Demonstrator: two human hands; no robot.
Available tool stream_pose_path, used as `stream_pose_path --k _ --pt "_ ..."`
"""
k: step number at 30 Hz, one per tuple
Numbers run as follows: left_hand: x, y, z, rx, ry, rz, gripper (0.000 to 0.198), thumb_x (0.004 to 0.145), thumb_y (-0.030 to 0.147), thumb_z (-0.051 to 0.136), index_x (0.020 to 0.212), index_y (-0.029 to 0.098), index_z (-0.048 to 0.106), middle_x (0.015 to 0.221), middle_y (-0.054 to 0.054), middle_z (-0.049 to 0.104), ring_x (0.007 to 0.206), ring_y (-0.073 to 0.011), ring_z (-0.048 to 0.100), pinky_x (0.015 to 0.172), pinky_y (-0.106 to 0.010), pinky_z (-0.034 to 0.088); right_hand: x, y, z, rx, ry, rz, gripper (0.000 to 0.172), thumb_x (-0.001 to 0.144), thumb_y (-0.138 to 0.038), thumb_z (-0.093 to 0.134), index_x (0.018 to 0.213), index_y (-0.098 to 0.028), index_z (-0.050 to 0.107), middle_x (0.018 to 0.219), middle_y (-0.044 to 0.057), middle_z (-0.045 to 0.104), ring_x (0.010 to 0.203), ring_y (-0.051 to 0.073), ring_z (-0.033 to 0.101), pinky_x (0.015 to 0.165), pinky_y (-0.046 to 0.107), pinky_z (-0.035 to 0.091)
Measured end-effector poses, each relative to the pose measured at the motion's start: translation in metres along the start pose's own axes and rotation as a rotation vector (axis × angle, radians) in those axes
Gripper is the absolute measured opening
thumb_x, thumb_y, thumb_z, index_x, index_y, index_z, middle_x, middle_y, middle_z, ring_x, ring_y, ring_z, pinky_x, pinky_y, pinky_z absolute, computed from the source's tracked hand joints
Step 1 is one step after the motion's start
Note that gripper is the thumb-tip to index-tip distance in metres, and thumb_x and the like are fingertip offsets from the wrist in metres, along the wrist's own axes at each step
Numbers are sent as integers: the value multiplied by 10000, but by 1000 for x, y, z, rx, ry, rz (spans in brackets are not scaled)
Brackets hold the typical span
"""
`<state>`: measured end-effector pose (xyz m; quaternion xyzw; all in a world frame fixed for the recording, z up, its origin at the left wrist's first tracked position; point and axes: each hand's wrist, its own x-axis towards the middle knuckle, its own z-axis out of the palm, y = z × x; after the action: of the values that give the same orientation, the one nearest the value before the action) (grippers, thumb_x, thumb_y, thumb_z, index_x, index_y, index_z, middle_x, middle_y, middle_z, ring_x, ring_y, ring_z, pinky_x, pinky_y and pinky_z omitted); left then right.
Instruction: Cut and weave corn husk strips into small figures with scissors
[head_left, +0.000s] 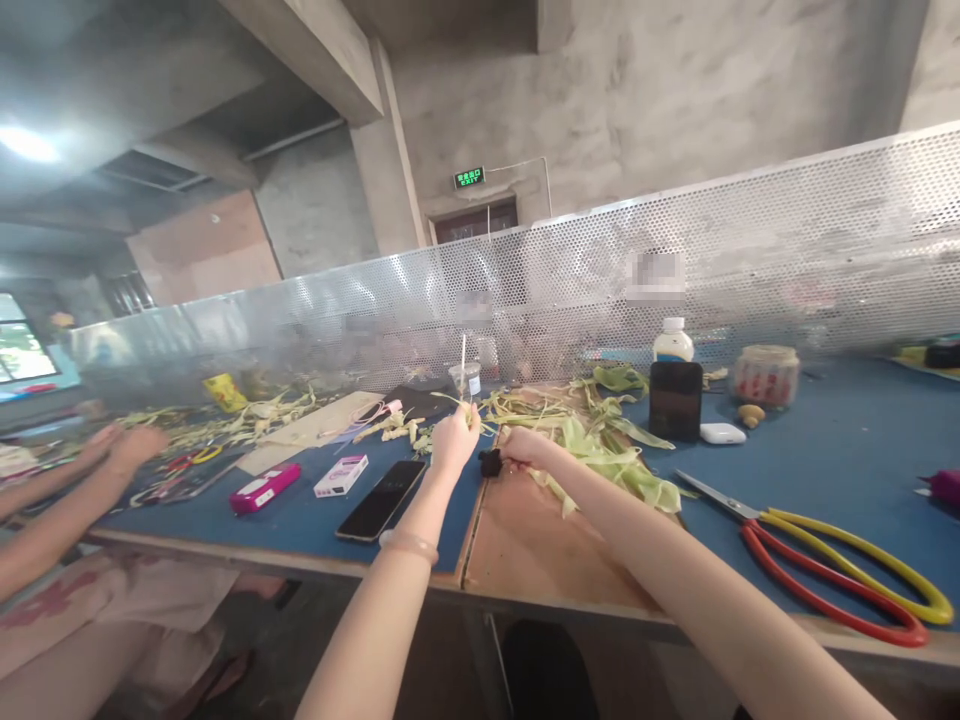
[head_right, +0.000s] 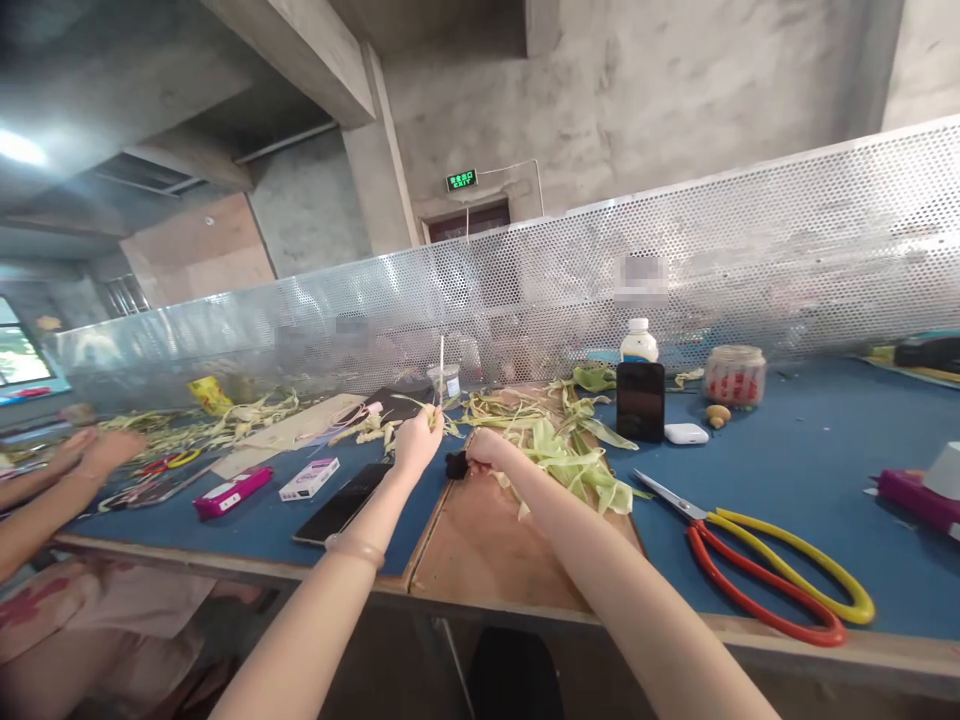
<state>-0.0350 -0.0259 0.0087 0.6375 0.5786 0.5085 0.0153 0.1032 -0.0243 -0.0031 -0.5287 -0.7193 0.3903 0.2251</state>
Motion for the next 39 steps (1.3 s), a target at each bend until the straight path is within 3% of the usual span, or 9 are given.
stream_pose_path --k 3,8,14,18,24,33,39 --pt "3 -8 0 -67 6 70 162 787 317 512 699 196 573 556 -24 512 615 -180 524 595 -222 284 -2 8 -8 129 -14 -81 189 818 -233 547 666 -123 521 511 -49 478 395 34 436 352 140 317" --pt "7 -6 2 -173 -190 79 315 797 412 475 654 175 625 519 -10 496 553 -156 465 566 -228 293 -8 11 -20 284 -31 -210 188 789 -314 568 696 -156 528 413 -92 383 329 27 339 312 135 233" --pt "1 -4 3 -246 -439 42 450 714 575 506 563 152 542 410 55 338 414 -91 315 462 -218 238 -6 10 -24 325 31 -277 249 790 -361 561 658 -154 520 411 -63 418 331 41 353 296 147 206" --pt "1 -3 0 -333 -576 -35 427 679 569 556 628 145 556 402 80 283 380 -64 245 418 -212 173 -5 10 -28 326 96 -325 157 797 -270 540 689 -159 517 493 -58 474 339 30 360 302 144 225" --pt "1 -1 0 -428 -647 -81 322 615 439 676 690 133 607 396 88 281 374 -45 214 409 -212 129 -9 7 -34 303 106 -387 154 791 -278 530 698 -154 531 489 -68 458 338 26 344 321 144 234" --pt "0 -7 -1 -605 -726 -193 244 652 362 670 711 134 607 421 97 238 360 -29 175 391 -193 93 -15 6 -39 206 149 -445 129 742 -216 568 632 -149 559 474 -63 472 392 38 387 381 144 287" --pt "-4 -6 -2 -480 -798 -118 287 645 398 675 738 131 630 406 86 278 366 -37 209 387 -196 119 -17 5 -36 237 114 -428 208 801 -256 526 622 -155 498 461 -60 478 352 37 387 356 147 286"
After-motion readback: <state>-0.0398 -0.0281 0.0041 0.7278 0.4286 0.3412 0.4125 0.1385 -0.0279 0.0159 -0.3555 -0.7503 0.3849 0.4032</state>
